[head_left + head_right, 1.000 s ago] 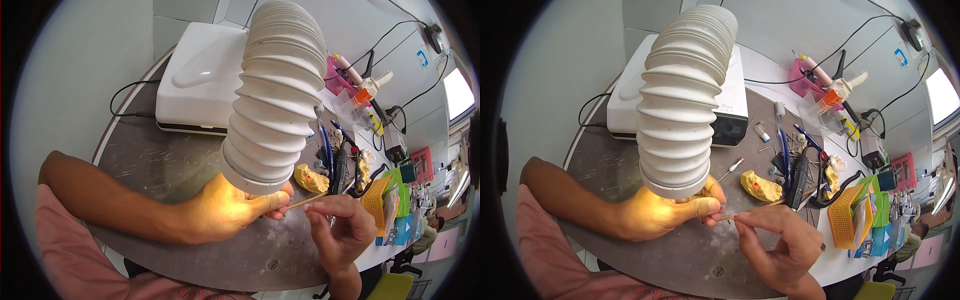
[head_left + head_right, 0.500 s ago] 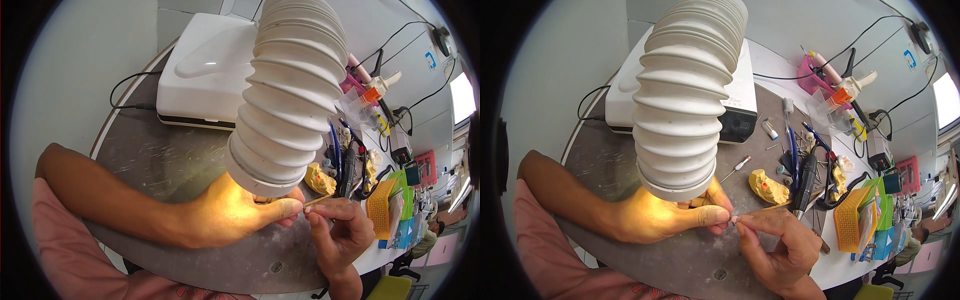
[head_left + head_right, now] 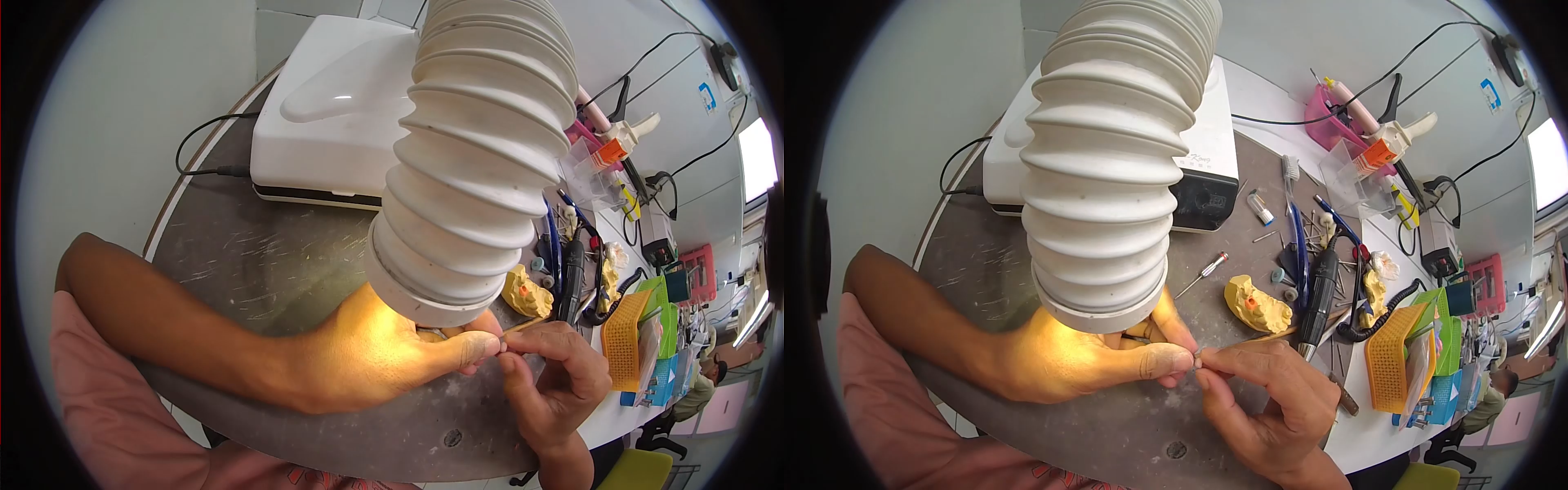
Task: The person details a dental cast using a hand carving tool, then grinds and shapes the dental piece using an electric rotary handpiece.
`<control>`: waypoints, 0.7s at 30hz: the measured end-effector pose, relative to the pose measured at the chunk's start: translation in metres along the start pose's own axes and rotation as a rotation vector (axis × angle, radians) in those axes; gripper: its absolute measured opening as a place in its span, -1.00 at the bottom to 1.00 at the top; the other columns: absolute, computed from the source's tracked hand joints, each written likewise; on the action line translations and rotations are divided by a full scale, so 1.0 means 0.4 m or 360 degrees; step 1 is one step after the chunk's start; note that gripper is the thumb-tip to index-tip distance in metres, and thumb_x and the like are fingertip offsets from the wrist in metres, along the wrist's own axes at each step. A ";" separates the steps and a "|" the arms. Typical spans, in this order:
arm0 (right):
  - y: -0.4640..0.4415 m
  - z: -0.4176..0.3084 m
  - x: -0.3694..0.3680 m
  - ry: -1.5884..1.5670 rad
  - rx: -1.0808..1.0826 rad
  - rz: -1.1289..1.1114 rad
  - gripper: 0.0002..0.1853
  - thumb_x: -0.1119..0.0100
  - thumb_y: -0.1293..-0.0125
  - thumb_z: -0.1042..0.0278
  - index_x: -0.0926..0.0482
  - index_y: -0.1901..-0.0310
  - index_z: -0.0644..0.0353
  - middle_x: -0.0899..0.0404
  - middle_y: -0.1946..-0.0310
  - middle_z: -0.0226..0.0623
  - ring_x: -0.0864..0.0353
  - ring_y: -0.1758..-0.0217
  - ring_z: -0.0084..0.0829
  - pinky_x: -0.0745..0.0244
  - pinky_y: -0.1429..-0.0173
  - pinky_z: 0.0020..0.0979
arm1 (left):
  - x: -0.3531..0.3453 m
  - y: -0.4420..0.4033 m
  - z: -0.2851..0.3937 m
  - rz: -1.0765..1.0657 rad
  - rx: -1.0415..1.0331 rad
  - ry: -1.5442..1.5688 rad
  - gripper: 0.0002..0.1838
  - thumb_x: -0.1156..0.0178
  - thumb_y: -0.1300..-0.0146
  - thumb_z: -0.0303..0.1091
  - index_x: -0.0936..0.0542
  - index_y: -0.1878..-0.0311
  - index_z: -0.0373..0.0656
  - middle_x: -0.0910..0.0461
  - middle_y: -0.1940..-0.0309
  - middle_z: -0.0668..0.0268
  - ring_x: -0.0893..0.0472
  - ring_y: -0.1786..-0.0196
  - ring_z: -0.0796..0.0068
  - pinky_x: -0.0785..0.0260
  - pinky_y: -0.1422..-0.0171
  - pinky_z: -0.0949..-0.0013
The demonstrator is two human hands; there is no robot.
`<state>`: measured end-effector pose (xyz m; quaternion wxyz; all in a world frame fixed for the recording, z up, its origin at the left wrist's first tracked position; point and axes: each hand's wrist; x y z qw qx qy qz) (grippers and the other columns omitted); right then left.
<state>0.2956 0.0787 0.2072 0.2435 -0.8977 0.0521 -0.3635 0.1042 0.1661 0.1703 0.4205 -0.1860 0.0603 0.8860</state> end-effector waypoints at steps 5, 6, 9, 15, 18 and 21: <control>0.003 -0.004 -0.003 -0.0064 -0.0120 0.0023 -0.79 -0.45 -0.09 0.67 -0.70 0.21 0.39 -0.76 0.35 -0.13 -0.76 0.33 -0.40 -0.60 0.19 -0.48 | 0.000 0.002 0.008 0.0003 0.0145 0.0092 -0.86 -0.31 -0.41 -0.34 -0.65 0.10 -0.20 -0.59 0.38 0.47 -0.52 0.30 0.69 -0.41 0.22 0.49; 0.004 -0.004 -0.004 -0.0078 -0.0146 0.0041 -0.80 -0.45 -0.10 0.67 -0.70 0.21 0.39 -0.76 0.35 -0.12 -0.76 0.33 -0.41 -0.60 0.18 -0.48 | -0.003 0.001 0.005 0.0003 0.0143 0.0092 -0.86 -0.31 -0.41 -0.34 -0.65 0.10 -0.20 -0.59 0.38 0.47 -0.52 0.30 0.69 -0.41 0.22 0.49; 0.006 -0.004 -0.006 -0.0111 -0.0195 0.0072 -0.81 -0.45 -0.12 0.66 -0.70 0.21 0.40 -0.76 0.34 -0.12 -0.76 0.31 -0.41 -0.60 0.16 -0.48 | -0.009 0.000 -0.002 0.0056 0.0019 0.0176 -0.87 -0.31 -0.40 -0.38 -0.64 0.11 -0.22 -0.59 0.36 0.44 -0.54 0.28 0.66 -0.44 0.18 0.46; 0.006 -0.002 -0.004 -0.0116 -0.0180 0.0055 -0.81 -0.46 -0.12 0.64 -0.69 0.21 0.41 -0.77 0.33 -0.11 -0.77 0.29 -0.40 -0.61 0.14 -0.47 | -0.005 0.001 0.002 0.0041 0.0047 0.0165 -0.88 -0.31 -0.39 -0.40 -0.63 0.12 -0.23 -0.62 0.32 0.41 -0.56 0.24 0.65 -0.46 0.13 0.46; 0.011 -0.015 -0.003 -0.0135 -0.0211 0.0056 -0.80 -0.46 -0.11 0.64 -0.70 0.20 0.41 -0.77 0.32 -0.10 -0.77 0.29 -0.40 -0.61 0.13 -0.47 | -0.012 0.013 0.014 0.0051 0.0088 0.0146 -0.88 -0.31 -0.37 -0.41 -0.62 0.13 -0.23 -0.63 0.31 0.40 -0.57 0.22 0.64 -0.46 0.11 0.45; 0.010 -0.014 -0.006 -0.0142 -0.0204 0.0072 -0.80 -0.46 -0.11 0.65 -0.70 0.20 0.39 -0.77 0.32 -0.10 -0.77 0.29 -0.40 -0.61 0.13 -0.47 | -0.016 0.016 0.015 0.0116 0.0096 0.0146 -0.88 -0.32 -0.35 -0.41 -0.62 0.13 -0.24 -0.64 0.31 0.39 -0.57 0.21 0.62 -0.47 0.10 0.43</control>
Point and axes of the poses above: each hand's wrist, its own y-axis away from the middle knuckle, its own x-axis out of the back of the hand, z = x × y
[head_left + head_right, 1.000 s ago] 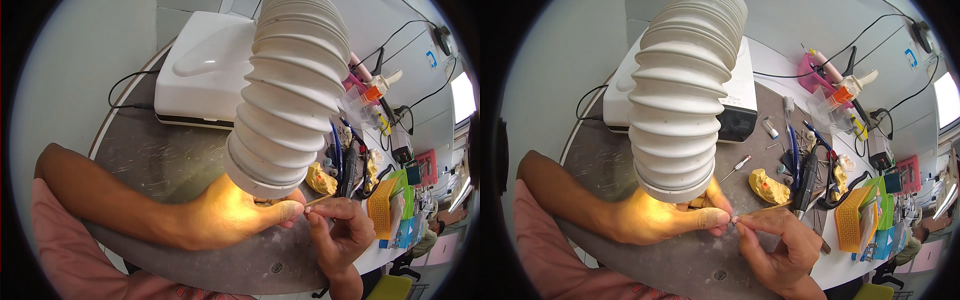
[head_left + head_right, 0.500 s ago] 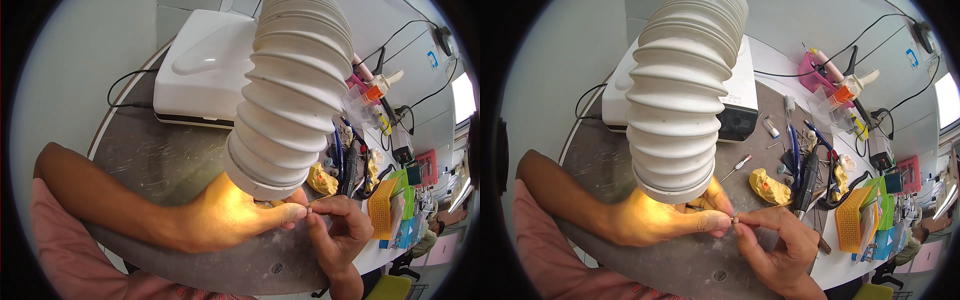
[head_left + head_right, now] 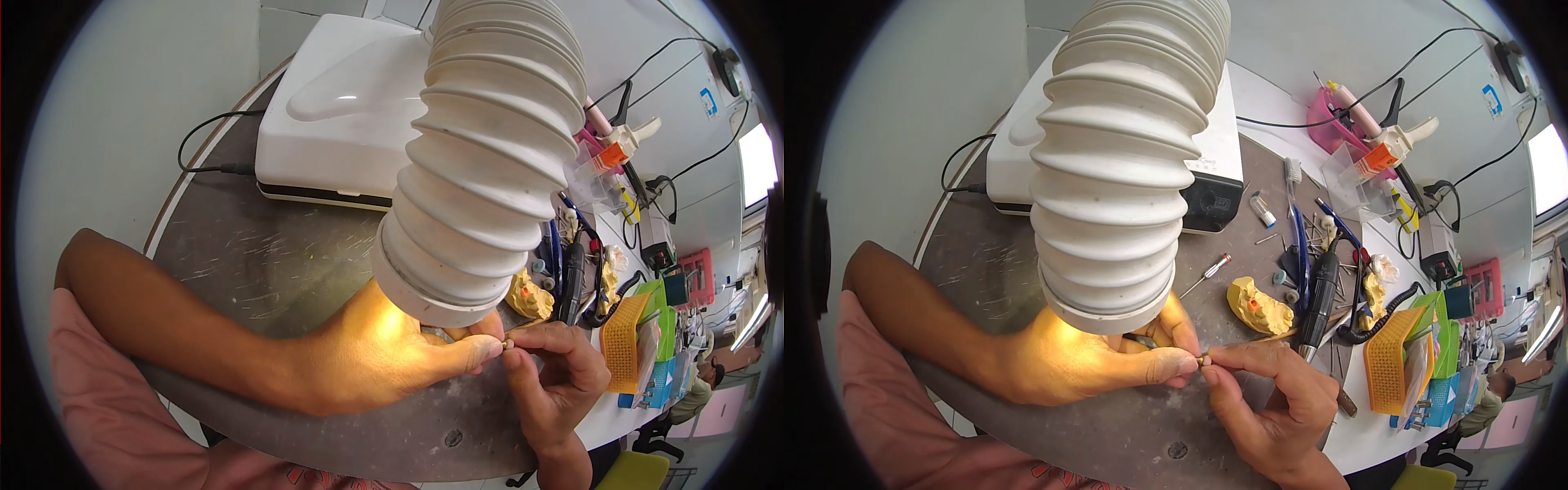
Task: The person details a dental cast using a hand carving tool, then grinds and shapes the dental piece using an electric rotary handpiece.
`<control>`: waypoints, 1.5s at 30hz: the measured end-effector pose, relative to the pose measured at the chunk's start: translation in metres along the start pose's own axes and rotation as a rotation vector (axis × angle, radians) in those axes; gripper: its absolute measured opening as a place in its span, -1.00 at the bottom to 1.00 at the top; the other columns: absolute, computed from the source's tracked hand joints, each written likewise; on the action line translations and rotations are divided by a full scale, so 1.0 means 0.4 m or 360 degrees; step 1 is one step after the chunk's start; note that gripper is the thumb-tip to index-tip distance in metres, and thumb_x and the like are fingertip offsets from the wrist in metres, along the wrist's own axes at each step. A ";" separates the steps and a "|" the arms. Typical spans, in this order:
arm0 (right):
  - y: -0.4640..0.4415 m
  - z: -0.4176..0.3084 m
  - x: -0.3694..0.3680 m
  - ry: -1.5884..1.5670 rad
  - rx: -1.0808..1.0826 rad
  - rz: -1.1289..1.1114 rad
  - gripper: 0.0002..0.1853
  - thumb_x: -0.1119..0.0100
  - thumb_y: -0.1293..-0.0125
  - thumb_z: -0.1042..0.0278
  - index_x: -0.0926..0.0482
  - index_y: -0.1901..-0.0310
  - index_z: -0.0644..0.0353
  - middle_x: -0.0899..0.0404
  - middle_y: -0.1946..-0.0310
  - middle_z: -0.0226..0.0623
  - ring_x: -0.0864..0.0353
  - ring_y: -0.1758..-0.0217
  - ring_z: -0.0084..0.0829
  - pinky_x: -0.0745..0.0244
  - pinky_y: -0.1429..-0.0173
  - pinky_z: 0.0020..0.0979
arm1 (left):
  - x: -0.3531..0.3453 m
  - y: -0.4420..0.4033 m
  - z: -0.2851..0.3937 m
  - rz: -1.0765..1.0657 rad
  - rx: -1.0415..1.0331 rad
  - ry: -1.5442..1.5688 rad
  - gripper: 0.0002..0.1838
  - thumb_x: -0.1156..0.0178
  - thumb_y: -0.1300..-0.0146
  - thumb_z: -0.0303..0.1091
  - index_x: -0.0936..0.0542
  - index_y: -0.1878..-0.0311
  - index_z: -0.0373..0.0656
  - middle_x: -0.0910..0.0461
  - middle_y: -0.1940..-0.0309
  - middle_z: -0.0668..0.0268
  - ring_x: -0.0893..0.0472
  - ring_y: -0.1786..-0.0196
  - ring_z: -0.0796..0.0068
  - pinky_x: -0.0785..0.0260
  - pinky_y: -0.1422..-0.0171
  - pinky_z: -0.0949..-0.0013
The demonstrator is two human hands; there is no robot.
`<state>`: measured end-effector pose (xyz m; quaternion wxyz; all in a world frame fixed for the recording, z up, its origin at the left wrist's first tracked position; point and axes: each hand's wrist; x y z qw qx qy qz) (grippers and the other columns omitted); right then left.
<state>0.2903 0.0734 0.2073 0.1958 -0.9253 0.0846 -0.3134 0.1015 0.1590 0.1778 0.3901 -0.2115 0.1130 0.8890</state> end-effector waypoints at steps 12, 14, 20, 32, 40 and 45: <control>0.010 0.003 0.010 -0.0054 -0.0094 -0.0104 -0.81 -0.47 -0.15 0.63 -0.71 0.18 0.38 -0.73 0.32 -0.16 -0.69 0.28 -0.45 -0.52 0.14 -0.49 | 0.019 -0.006 -0.007 -0.0173 -0.0072 -0.0226 -0.82 -0.31 -0.41 -0.41 -0.62 0.06 -0.33 -0.70 0.25 0.23 -0.71 0.14 0.57 -0.64 0.01 0.50; 0.004 0.007 0.012 -0.0073 -0.0093 -0.0096 -0.75 -0.49 -0.09 0.66 -0.74 0.15 0.37 -0.78 0.30 -0.11 -0.76 0.28 -0.40 -0.58 0.15 -0.49 | 0.009 -0.009 -0.012 -0.0083 -0.0106 -0.0086 -0.91 -0.29 -0.37 -0.43 -0.64 0.16 -0.25 -0.65 0.35 0.37 -0.59 0.25 0.62 -0.47 0.16 0.44; 0.003 -0.005 0.004 -0.0108 -0.0111 -0.0046 -0.78 -0.45 -0.14 0.69 -0.71 0.15 0.44 -0.77 0.28 -0.10 -0.77 0.24 -0.44 -0.61 0.10 -0.50 | 0.011 -0.012 -0.002 -0.0065 -0.0058 -0.0123 -0.86 -0.29 -0.42 -0.36 -0.64 0.17 -0.24 -0.63 0.38 0.41 -0.57 0.26 0.65 -0.45 0.15 0.46; 0.011 0.007 0.006 -0.0244 -0.0249 0.0043 -0.87 -0.41 -0.21 0.69 -0.69 0.20 0.44 -0.77 0.29 -0.13 -0.76 0.26 -0.50 -0.61 0.15 -0.54 | 0.016 -0.016 0.006 -0.0092 0.0040 -0.0197 -0.83 -0.31 -0.42 -0.30 -0.65 0.19 -0.21 -0.63 0.39 0.43 -0.56 0.30 0.67 -0.42 0.22 0.49; 0.010 -0.001 0.009 -0.0166 -0.0230 0.0009 -0.88 -0.42 -0.20 0.67 -0.70 0.22 0.41 -0.78 0.31 -0.12 -0.76 0.29 -0.49 -0.58 0.17 -0.55 | 0.008 -0.017 0.006 -0.0085 0.0045 -0.0061 -0.82 -0.30 -0.42 -0.34 -0.65 0.06 -0.25 -0.65 0.34 0.41 -0.58 0.26 0.68 -0.43 0.20 0.53; -0.001 0.013 0.005 -0.0007 0.0060 0.0059 -0.84 -0.42 -0.14 0.69 -0.70 0.22 0.39 -0.76 0.33 -0.12 -0.76 0.28 -0.40 -0.59 0.14 -0.48 | 0.030 -0.023 0.012 -0.0307 0.0105 -0.0200 -0.71 -0.29 -0.44 -0.39 -0.58 -0.13 -0.32 -0.70 0.10 0.20 -0.70 0.10 0.56 -0.62 -0.07 0.47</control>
Point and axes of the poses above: each hand's wrist, its own y-axis away from the middle knuckle, its own x-axis out of the back of the hand, z = x × y
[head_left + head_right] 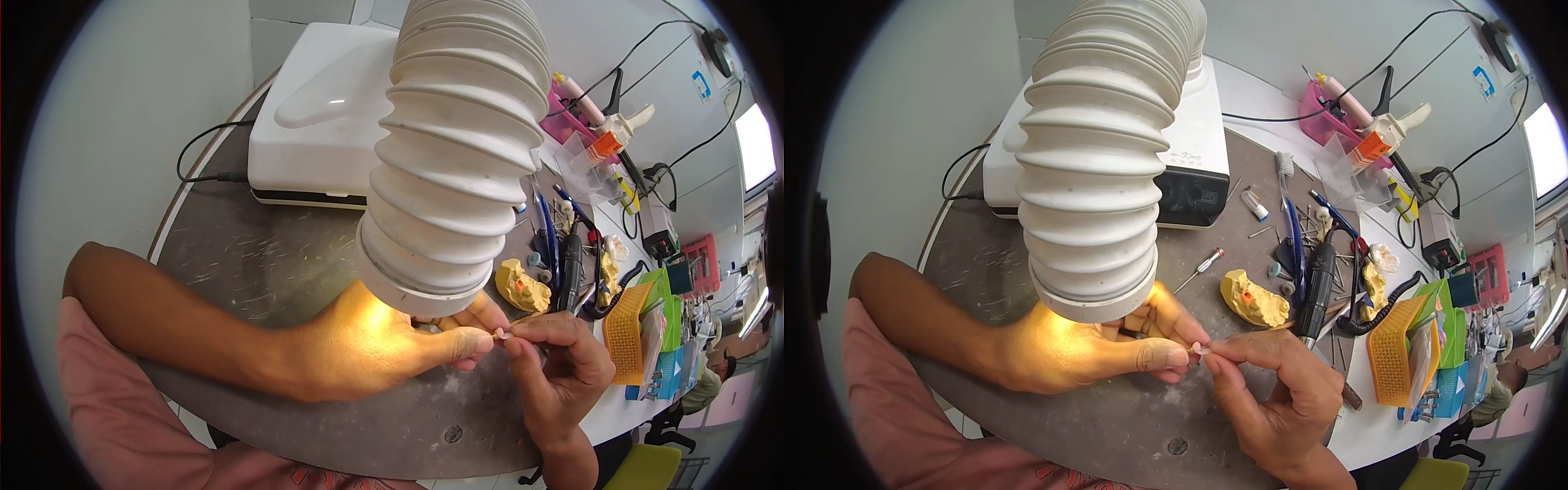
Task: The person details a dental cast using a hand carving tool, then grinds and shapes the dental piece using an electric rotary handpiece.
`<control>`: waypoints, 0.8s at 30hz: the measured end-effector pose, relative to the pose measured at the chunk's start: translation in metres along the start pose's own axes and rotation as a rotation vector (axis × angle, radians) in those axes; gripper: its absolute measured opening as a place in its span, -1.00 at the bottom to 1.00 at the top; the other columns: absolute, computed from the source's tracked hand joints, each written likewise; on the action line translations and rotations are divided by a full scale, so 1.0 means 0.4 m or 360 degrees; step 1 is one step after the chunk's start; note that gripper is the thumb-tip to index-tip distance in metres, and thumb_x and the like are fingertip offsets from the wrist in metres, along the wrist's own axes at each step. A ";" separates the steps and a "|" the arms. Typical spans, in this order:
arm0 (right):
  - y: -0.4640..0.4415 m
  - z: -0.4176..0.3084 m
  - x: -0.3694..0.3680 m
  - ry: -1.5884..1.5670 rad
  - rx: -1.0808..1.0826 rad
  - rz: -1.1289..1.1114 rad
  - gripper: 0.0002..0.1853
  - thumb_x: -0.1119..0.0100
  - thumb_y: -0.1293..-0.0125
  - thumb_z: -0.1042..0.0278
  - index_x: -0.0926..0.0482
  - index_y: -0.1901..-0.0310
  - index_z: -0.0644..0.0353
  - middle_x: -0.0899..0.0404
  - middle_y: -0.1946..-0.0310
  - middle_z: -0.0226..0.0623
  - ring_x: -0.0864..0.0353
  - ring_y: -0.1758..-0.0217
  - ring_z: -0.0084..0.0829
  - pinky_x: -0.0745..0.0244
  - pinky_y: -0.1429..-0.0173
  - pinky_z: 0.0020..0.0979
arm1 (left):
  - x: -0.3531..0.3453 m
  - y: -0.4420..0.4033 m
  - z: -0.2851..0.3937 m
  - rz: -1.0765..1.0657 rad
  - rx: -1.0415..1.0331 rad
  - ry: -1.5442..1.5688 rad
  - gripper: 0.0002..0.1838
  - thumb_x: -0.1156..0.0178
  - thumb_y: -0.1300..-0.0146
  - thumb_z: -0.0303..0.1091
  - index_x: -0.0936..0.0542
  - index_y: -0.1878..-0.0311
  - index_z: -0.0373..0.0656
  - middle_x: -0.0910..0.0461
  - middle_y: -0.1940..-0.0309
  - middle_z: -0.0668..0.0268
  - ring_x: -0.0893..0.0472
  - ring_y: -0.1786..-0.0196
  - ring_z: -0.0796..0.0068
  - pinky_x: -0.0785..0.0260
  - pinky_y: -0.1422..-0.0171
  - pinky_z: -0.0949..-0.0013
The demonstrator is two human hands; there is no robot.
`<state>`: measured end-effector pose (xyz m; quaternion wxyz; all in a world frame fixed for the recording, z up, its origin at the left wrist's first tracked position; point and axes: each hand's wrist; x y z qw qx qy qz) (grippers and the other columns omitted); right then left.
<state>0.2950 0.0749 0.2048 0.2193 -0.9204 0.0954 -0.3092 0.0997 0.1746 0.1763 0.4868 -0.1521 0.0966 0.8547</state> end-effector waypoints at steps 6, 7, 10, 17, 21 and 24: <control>-0.003 0.001 0.002 0.0050 0.0110 -0.0031 -0.79 -0.44 -0.08 0.72 -0.68 0.22 0.38 -0.74 0.32 -0.11 -0.74 0.27 -0.35 -0.60 0.12 -0.45 | -0.006 0.003 -0.002 0.0013 -0.0041 0.0073 -0.74 -0.25 -0.47 -0.41 -0.57 -0.12 -0.30 -0.68 0.06 0.21 -0.67 0.03 0.56 -0.60 -0.13 0.46; -0.003 0.000 0.003 0.0058 0.0130 -0.0069 -0.78 -0.43 -0.07 0.72 -0.68 0.21 0.39 -0.74 0.31 -0.11 -0.74 0.27 -0.35 -0.59 0.11 -0.45 | -0.003 0.003 0.005 0.0011 0.0029 0.0050 -0.74 -0.25 -0.47 -0.42 -0.57 -0.13 -0.31 -0.67 0.05 0.20 -0.67 0.01 0.55 -0.59 -0.15 0.45; -0.008 -0.001 0.016 0.0100 0.0245 -0.0054 -0.75 -0.41 -0.12 0.70 -0.65 0.14 0.41 -0.72 0.29 -0.12 -0.71 0.32 -0.37 -0.59 0.15 -0.44 | -0.002 0.000 0.000 -0.0014 0.0075 0.0085 -0.74 -0.24 -0.47 -0.43 -0.55 -0.13 -0.34 -0.66 0.06 0.20 -0.66 -0.02 0.53 -0.59 -0.19 0.43; -0.039 0.011 0.178 0.0678 -0.0348 0.0584 -0.83 -0.34 -0.41 0.35 -0.64 0.23 0.29 -0.61 0.46 -0.44 -0.46 0.53 -0.69 -0.32 0.46 -0.58 | -0.008 0.006 0.011 0.0029 -0.0032 0.0194 -0.71 -0.21 -0.47 -0.48 -0.55 -0.18 -0.38 -0.65 0.03 0.18 -0.66 -0.07 0.50 -0.59 -0.25 0.38; -0.035 0.033 0.166 0.1295 -0.0788 0.0024 -0.55 -0.52 -0.21 0.05 -0.60 0.50 0.30 -0.49 0.74 -0.39 -0.42 0.65 -0.61 -0.24 0.51 -0.44 | -0.005 0.009 0.002 0.0027 -0.0072 0.0181 -0.73 -0.20 -0.44 -0.53 -0.56 -0.16 -0.37 -0.67 0.08 0.23 -0.66 0.01 0.53 -0.58 -0.16 0.44; -0.039 0.041 0.149 0.1291 -0.0844 -0.0172 -0.46 -0.54 -0.16 -0.07 -0.57 0.56 0.29 -0.47 0.75 -0.38 -0.39 0.68 -0.58 -0.22 0.53 -0.43 | -0.007 0.012 0.005 0.0059 -0.0050 0.0163 -0.78 -0.20 -0.45 -0.52 -0.57 -0.10 -0.35 -0.66 0.11 0.25 -0.65 0.02 0.56 -0.57 -0.15 0.44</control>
Point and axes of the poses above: each hand's wrist, its own y-axis away from the middle knuckle, its own x-axis out of the back of the hand, z = x × y
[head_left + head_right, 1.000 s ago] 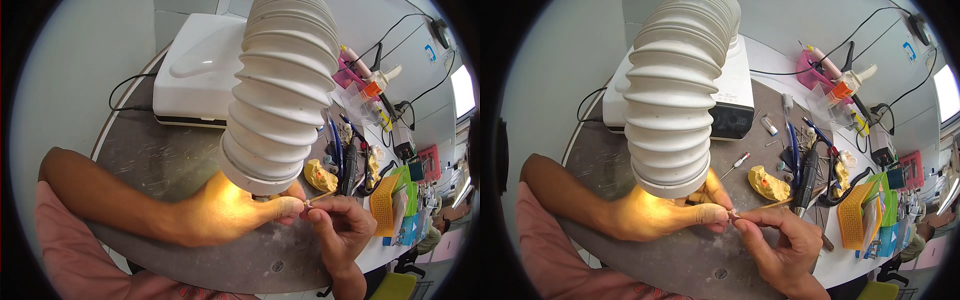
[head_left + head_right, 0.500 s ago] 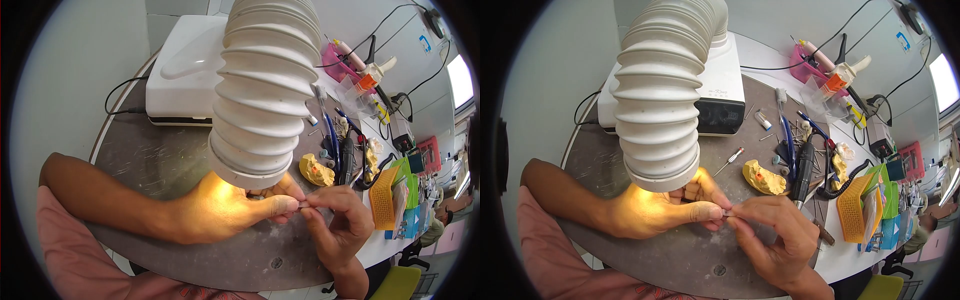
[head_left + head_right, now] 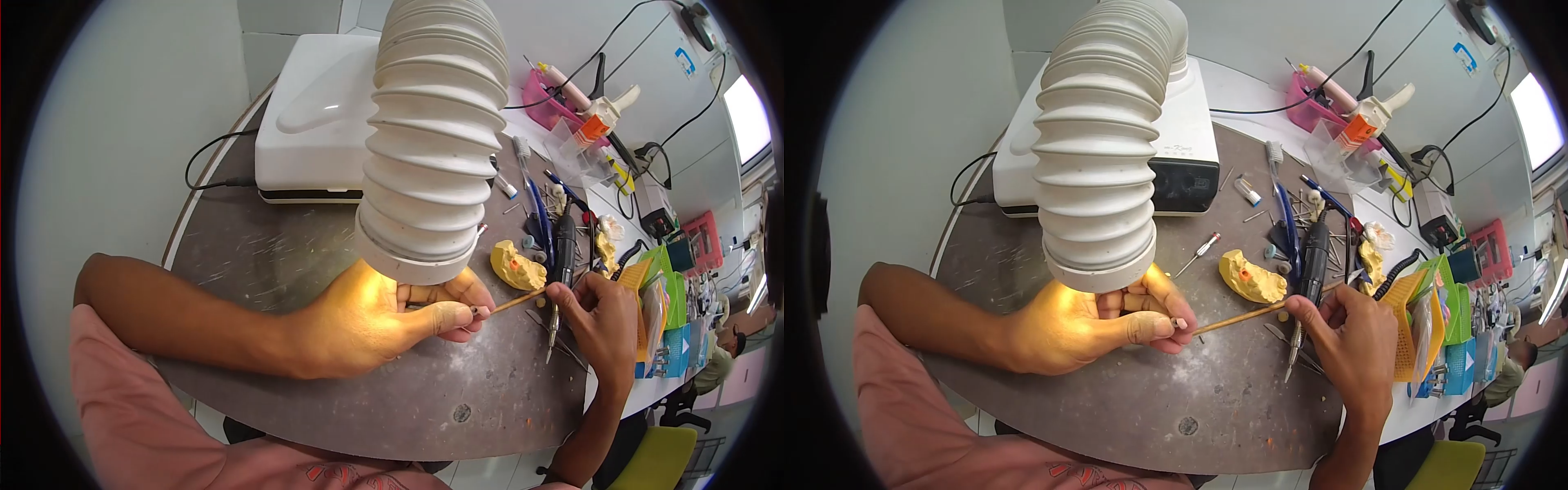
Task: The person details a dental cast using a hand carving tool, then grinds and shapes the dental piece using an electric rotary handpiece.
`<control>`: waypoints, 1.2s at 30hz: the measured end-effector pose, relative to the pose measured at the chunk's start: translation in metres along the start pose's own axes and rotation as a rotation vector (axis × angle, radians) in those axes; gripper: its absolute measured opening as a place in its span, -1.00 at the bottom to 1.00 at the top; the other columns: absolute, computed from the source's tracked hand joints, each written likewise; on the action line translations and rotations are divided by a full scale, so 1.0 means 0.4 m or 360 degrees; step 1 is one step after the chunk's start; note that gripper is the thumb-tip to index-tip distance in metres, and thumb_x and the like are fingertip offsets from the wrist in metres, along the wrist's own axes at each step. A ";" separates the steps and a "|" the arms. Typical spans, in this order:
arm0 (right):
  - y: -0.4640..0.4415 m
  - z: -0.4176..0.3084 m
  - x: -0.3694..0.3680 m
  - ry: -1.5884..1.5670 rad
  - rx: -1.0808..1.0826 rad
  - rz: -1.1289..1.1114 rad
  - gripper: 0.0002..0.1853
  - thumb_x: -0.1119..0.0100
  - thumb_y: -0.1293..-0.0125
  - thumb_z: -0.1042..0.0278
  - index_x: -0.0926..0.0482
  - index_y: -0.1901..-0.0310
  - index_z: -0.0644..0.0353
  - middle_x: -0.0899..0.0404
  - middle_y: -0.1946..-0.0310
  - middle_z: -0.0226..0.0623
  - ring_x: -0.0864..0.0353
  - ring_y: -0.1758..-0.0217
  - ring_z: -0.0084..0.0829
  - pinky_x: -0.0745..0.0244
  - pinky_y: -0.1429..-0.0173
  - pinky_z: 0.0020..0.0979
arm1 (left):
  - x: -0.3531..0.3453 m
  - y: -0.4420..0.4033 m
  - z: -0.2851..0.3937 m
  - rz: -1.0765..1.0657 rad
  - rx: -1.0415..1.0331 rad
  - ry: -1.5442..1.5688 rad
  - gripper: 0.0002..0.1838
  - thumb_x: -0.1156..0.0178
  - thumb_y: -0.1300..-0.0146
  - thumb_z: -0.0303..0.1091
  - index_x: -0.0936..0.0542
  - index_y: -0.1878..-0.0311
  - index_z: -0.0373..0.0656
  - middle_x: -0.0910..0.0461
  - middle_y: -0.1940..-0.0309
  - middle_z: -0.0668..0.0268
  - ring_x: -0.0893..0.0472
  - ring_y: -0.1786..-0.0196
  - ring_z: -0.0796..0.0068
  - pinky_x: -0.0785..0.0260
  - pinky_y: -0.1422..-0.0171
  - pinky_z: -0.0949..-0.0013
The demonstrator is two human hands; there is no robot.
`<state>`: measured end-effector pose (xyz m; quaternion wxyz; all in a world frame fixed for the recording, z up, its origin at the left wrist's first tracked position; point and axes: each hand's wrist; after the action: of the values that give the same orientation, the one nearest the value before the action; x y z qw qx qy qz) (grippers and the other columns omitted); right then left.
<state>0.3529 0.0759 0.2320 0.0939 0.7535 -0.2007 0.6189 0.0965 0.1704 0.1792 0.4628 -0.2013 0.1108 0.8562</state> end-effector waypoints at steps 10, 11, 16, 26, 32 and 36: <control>-0.021 0.023 -0.030 -0.0359 -0.0112 -0.0090 -0.60 -0.38 -0.28 0.20 -0.52 0.59 0.28 -0.36 0.75 -0.50 -0.26 0.64 -0.68 -0.13 0.53 -0.44 | -0.007 -0.002 0.005 0.0048 -0.0046 -0.0054 -0.73 -0.24 -0.46 -0.43 -0.56 -0.15 -0.33 -0.65 0.18 0.33 -0.60 0.10 0.63 -0.51 -0.06 0.49; -0.023 0.036 -0.028 -0.0358 -0.0111 -0.0092 -0.60 -0.38 -0.28 0.20 -0.52 0.59 0.28 -0.36 0.75 -0.50 -0.26 0.64 -0.68 -0.13 0.53 -0.44 | -0.004 -0.002 0.005 0.0011 -0.0023 -0.0057 -0.71 -0.24 -0.46 -0.43 -0.55 -0.16 -0.33 -0.65 0.19 0.33 -0.60 0.10 0.64 -0.50 -0.05 0.49; -0.012 0.055 -0.013 -0.1157 -0.0195 0.0180 -0.66 -0.28 -0.39 0.25 -0.53 0.50 0.25 -0.47 0.55 -0.57 -0.23 0.50 -0.78 -0.05 0.50 -0.46 | 0.002 0.000 -0.003 -0.0004 -0.0010 0.0043 -0.72 -0.24 -0.45 -0.43 -0.56 -0.15 -0.31 -0.64 0.21 0.34 -0.59 0.13 0.64 -0.50 -0.03 0.48; 0.048 -0.077 -0.032 -0.2447 0.0394 -0.0196 -0.64 -0.45 -0.27 0.14 -0.44 0.34 0.17 -0.39 0.58 -0.46 -0.36 0.60 -0.58 -0.23 0.53 -0.58 | 0.016 -0.002 -0.024 0.0009 -0.0121 0.0048 -0.76 -0.18 -0.48 -0.52 -0.54 -0.15 -0.31 -0.64 0.04 0.22 -0.65 -0.01 0.50 -0.59 -0.12 0.43; 0.065 -0.109 -0.064 -0.1828 0.0852 -0.0268 -0.54 -0.15 -0.46 -0.06 -0.50 0.03 0.27 -0.49 0.38 -0.14 -0.64 0.36 -0.31 -0.61 0.28 -0.43 | 0.010 0.003 0.000 0.0134 0.0004 -0.0052 -0.77 -0.20 -0.47 -0.50 -0.56 -0.13 -0.31 -0.65 0.05 0.25 -0.65 0.00 0.56 -0.57 -0.12 0.46; 0.078 -0.092 -0.097 -0.1647 0.1055 -0.0050 -0.65 -0.16 -0.47 0.09 -0.40 0.01 0.23 -0.51 0.35 -0.13 -0.65 0.29 -0.34 -0.64 0.11 -0.30 | 0.014 -0.002 -0.013 0.0111 -0.0151 -0.0059 -0.75 -0.22 -0.46 -0.49 -0.57 -0.14 -0.33 -0.67 0.06 0.24 -0.65 0.01 0.56 -0.58 -0.10 0.46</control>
<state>0.3009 0.0692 0.1988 -0.2461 0.9482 -0.0060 0.2008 0.0957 0.1732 0.1718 0.4246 -0.2033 0.0684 0.8796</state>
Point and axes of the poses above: each hand's wrist, its own y-axis away from the middle knuckle, its own x-axis out of the back of the hand, z = x × y
